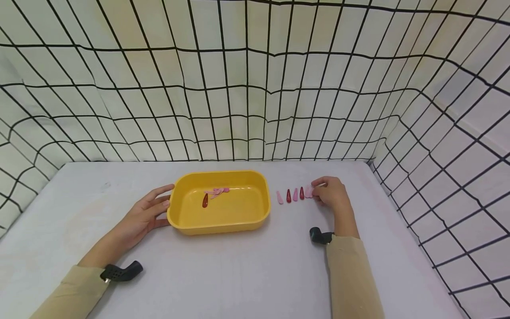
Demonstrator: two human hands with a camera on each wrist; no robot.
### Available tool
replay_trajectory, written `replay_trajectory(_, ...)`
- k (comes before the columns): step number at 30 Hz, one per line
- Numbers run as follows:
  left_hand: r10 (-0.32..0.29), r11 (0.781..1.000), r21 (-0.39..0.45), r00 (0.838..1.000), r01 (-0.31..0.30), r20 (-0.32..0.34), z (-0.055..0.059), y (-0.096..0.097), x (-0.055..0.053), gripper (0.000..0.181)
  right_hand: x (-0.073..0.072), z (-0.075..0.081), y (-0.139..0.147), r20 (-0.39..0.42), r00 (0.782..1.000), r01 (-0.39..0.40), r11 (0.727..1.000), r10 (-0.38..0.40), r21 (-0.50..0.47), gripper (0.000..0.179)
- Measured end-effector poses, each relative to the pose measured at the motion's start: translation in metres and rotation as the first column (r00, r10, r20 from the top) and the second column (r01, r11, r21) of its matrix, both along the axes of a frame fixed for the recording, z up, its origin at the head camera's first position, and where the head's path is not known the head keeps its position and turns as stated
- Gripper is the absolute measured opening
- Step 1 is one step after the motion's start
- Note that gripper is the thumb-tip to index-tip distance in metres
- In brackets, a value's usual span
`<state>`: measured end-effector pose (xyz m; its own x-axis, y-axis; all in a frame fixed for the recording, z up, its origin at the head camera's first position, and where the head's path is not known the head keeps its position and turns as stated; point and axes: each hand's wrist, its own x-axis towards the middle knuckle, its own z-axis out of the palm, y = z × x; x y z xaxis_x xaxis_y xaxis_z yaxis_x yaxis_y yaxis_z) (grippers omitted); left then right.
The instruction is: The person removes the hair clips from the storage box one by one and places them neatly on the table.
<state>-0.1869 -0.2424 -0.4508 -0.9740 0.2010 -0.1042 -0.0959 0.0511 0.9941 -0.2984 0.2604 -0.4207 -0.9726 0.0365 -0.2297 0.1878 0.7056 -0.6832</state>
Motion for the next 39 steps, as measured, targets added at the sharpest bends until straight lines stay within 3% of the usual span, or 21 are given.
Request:
replay_trajectory(5, 0.002, 1.000, 0.000, 1.000, -0.002, 0.002, 0.000, 0.000, 0.001, 0.058, 0.003, 0.006, -0.002, -0.030, 1.000, 0.003, 1.000, -0.004, -0.030, 0.034)
replay_trajectory(11, 0.005, 1.000, 0.000, 1.000, -0.005, 0.003, 0.002, 0.001, 0.002, 0.058, 0.005, 0.024, -0.010, -0.041, 0.999, 0.014, 0.972, -0.024, -0.236, 0.039)
replay_trajectory(18, 0.009, 1.000, 0.001, 1.000, -0.009, 0.007, 0.003, 0.002, 0.003, 0.059, 0.011, 0.045, -0.028, -0.097, 0.994, -0.083, 0.893, 0.045, -0.442, 0.039)
replay_trajectory(25, 0.005, 1.000, 0.000, 1.000, -0.005, 0.005, 0.002, 0.002, 0.002, 0.059, 0.016, 0.054, -0.058, -0.128, 0.977, -0.211, 0.811, 0.169, -0.545, 0.026)
replay_trajectory(34, 0.001, 1.000, -0.003, 1.000, -0.001, -0.002, 0.002, 0.000, 0.001, 0.059, 0.030, 0.066, -0.098, -0.106, 0.955, -0.274, 0.690, 0.277, -0.670, 0.020)
replay_trajectory(39, -0.007, 1.000, 0.000, 1.000, 0.007, 0.000, 0.003, 0.001, 0.001, 0.059, 0.036, 0.065, -0.124, -0.099, 0.938, -0.308, 0.674, 0.331, -0.671, 0.024)
